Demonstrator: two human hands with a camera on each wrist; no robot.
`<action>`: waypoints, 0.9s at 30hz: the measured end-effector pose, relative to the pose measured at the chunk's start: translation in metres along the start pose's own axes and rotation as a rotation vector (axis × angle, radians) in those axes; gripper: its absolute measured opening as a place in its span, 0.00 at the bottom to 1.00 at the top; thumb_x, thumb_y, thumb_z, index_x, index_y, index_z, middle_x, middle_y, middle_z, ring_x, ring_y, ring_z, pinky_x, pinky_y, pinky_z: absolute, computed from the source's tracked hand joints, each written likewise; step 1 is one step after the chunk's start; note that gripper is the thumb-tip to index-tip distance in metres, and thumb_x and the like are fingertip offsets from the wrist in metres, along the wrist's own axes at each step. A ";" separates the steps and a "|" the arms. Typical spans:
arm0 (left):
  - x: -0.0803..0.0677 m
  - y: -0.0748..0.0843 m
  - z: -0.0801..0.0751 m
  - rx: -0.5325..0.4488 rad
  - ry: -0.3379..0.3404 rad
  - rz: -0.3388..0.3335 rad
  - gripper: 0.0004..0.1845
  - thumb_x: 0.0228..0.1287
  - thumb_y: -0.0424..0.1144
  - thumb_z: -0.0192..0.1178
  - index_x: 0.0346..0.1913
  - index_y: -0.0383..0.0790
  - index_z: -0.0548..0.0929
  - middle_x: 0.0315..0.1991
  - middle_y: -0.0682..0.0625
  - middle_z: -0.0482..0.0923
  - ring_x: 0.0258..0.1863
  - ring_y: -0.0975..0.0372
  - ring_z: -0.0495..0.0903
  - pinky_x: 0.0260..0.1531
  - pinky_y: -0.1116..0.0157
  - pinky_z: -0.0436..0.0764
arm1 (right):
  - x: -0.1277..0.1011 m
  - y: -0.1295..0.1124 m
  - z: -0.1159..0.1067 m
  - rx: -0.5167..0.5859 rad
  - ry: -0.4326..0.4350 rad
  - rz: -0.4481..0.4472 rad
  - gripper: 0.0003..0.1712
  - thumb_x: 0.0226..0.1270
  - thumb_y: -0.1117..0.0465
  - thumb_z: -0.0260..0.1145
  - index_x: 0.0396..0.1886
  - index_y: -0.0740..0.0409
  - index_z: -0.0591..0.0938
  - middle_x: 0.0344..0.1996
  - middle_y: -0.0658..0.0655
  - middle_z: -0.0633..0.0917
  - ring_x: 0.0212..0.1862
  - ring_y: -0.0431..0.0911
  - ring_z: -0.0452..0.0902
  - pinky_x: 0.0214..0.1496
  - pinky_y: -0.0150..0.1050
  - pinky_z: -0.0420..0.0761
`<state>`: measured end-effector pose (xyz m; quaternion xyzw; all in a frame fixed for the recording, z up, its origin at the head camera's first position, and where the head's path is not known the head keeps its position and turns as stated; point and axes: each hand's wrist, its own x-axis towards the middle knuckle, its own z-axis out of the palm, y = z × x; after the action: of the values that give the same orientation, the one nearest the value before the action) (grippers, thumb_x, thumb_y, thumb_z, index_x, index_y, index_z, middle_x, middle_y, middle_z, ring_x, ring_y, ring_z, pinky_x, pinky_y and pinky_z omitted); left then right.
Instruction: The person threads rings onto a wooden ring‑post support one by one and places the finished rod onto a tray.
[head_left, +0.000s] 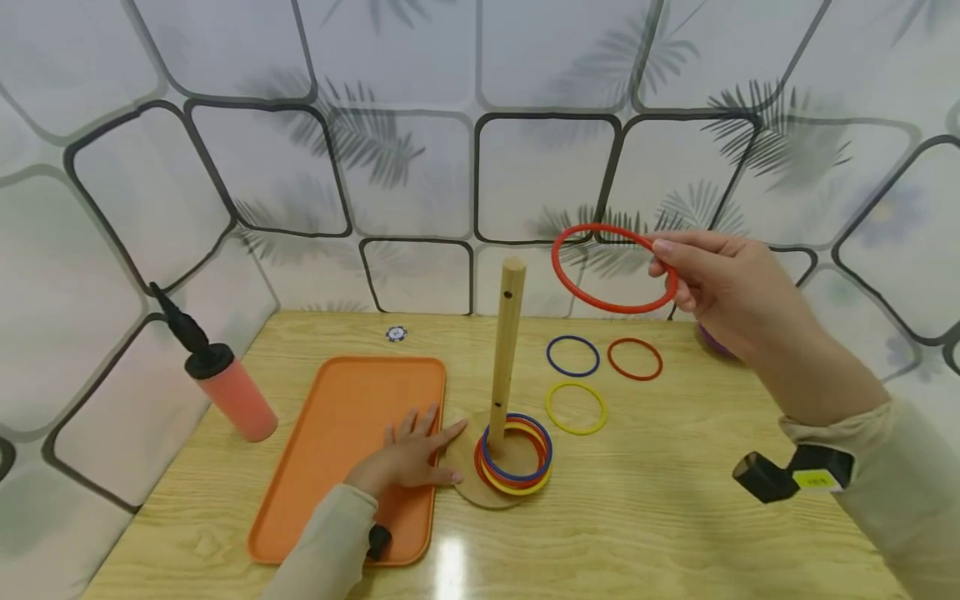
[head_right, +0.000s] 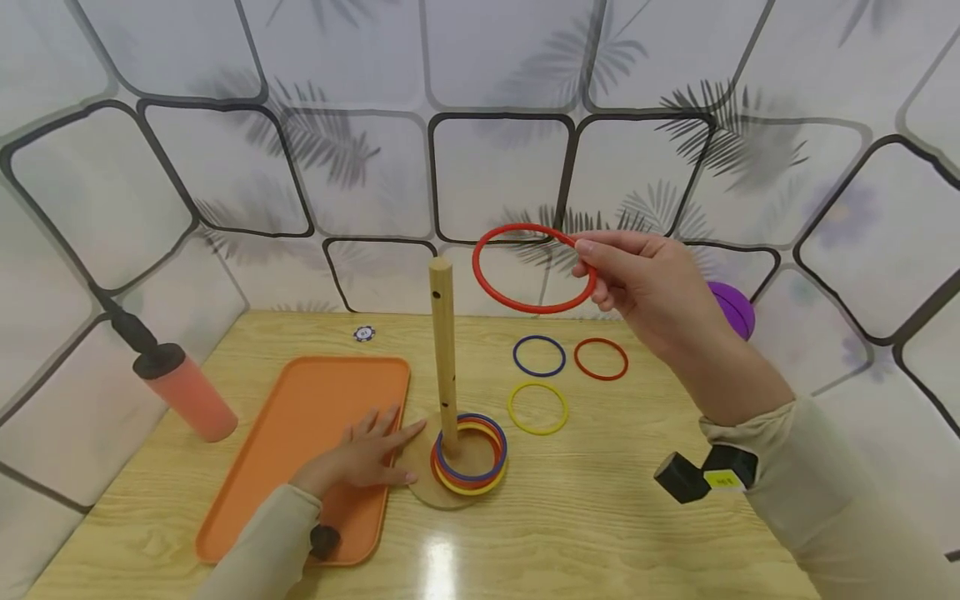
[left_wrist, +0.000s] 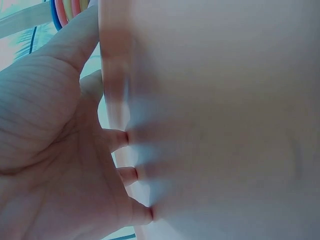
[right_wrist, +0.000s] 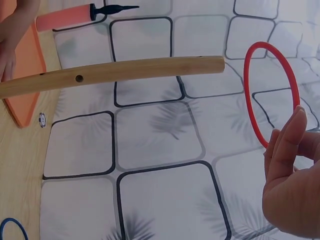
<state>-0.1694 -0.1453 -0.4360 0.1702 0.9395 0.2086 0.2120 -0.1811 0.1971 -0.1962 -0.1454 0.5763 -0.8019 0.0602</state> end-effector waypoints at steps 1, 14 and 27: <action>0.000 0.000 0.000 -0.001 0.002 0.000 0.41 0.58 0.60 0.61 0.73 0.60 0.57 0.75 0.38 0.35 0.71 0.37 0.33 0.61 0.33 0.35 | 0.001 0.000 0.004 -0.004 -0.001 0.001 0.08 0.65 0.70 0.62 0.39 0.66 0.86 0.25 0.58 0.85 0.15 0.41 0.70 0.18 0.28 0.72; -0.001 -0.001 0.000 -0.005 0.004 0.002 0.41 0.58 0.60 0.61 0.73 0.59 0.57 0.75 0.38 0.35 0.71 0.37 0.33 0.60 0.33 0.36 | 0.021 0.008 0.043 -0.010 -0.053 0.058 0.06 0.64 0.67 0.64 0.36 0.65 0.86 0.23 0.56 0.84 0.15 0.40 0.71 0.19 0.28 0.71; -0.001 -0.001 -0.002 -0.006 0.003 0.006 0.41 0.59 0.59 0.61 0.73 0.59 0.57 0.75 0.38 0.34 0.71 0.37 0.34 0.60 0.32 0.35 | 0.028 0.039 0.053 -0.054 -0.048 0.169 0.06 0.65 0.64 0.64 0.33 0.60 0.86 0.22 0.54 0.83 0.16 0.38 0.70 0.20 0.26 0.70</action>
<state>-0.1698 -0.1468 -0.4349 0.1722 0.9385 0.2125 0.2106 -0.1946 0.1293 -0.2127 -0.1169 0.6062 -0.7746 0.1375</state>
